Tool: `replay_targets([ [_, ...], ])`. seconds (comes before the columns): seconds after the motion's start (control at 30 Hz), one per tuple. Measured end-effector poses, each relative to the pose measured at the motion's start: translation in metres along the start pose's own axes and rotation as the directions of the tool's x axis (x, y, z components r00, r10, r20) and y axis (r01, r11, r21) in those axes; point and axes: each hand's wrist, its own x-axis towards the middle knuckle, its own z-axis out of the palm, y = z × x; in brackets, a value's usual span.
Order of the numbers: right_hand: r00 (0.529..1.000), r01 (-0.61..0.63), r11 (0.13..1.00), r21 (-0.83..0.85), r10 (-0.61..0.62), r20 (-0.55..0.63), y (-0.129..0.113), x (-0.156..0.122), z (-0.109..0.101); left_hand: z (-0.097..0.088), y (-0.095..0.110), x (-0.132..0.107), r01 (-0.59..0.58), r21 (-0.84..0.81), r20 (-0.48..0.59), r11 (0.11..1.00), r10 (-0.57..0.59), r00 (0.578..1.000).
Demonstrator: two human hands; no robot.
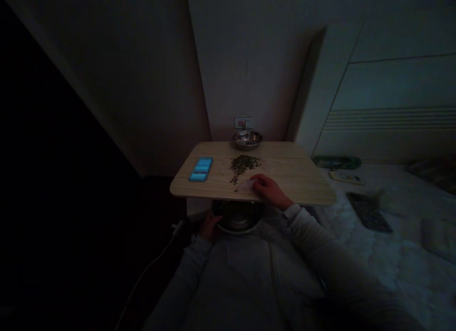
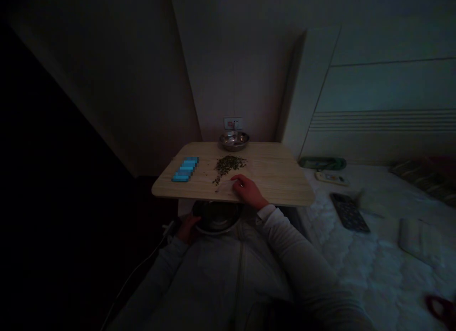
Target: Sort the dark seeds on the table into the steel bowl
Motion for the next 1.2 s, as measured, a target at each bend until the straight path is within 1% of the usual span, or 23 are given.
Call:
replay_targets([
  [0.03, 1.000, 0.003, 1.000, -0.014, -0.003, -0.029, 0.000, 0.000, 0.000, -0.001, 0.002, 0.000, -0.022, 0.020, 0.001, 1.000, 0.022, 1.000],
  [0.1, 0.999, 0.002, 0.999, -0.054, -0.004, -0.044, -0.002, 0.000, 0.001, -0.002, 0.004, -0.001, -0.048, 0.044, 0.003, 0.998, 0.048, 0.999],
  [0.27, 1.000, 0.019, 0.994, -0.105, -0.019, -0.002, -0.005, -0.002, 0.002, 0.003, -0.003, 0.001, -0.013, -0.010, 0.023, 1.000, 0.014, 1.000],
  [0.4, 0.999, 0.031, 0.993, -0.115, -0.032, -0.007, -0.005, -0.002, 0.002, 0.004, -0.006, 0.004, 0.001, -0.026, 0.030, 1.000, -0.001, 1.000],
  [0.53, 0.998, 0.036, 0.992, -0.124, -0.042, -0.044, -0.005, -0.002, 0.003, 0.007, -0.002, 0.000, 0.003, -0.009, 0.006, 1.000, -0.003, 1.000],
  [0.63, 0.998, 0.012, 0.991, -0.134, -0.020, -0.062, -0.004, -0.002, 0.003, 0.010, 0.003, -0.004, 0.030, -0.024, -0.014, 0.999, -0.030, 0.999],
  [0.73, 0.996, 0.014, 0.992, -0.128, -0.025, -0.087, -0.003, -0.002, 0.004, 0.011, 0.007, -0.008, 0.050, -0.027, -0.033, 0.998, -0.051, 0.998],
  [0.9, 0.993, 0.018, 0.989, -0.147, -0.035, -0.113, 0.000, -0.001, 0.004, 0.004, 0.013, -0.009, 0.011, 0.008, 0.006, 1.000, -0.011, 1.000],
  [1.0, 0.992, 0.034, 0.989, -0.143, -0.051, -0.117, 0.001, -0.001, 0.004, 0.006, 0.011, -0.010, -0.018, -0.001, 0.012, 1.000, 0.018, 1.000],
  [1.13, 0.992, 0.037, 0.988, -0.152, -0.055, -0.116, 0.001, 0.000, 0.004, 0.005, 0.010, -0.009, 0.003, -0.035, 0.010, 0.999, -0.003, 1.000],
  [1.17, 0.992, 0.029, 0.987, -0.157, -0.048, -0.117, 0.000, 0.000, 0.005, 0.003, 0.011, -0.009, -0.012, -0.028, 0.008, 1.000, 0.012, 1.000],
  [1.2, 0.993, 0.020, 0.986, -0.163, -0.039, -0.115, -0.001, 0.000, 0.005, 0.000, 0.013, -0.009, -0.055, 0.003, 0.025, 0.998, 0.055, 0.998],
])
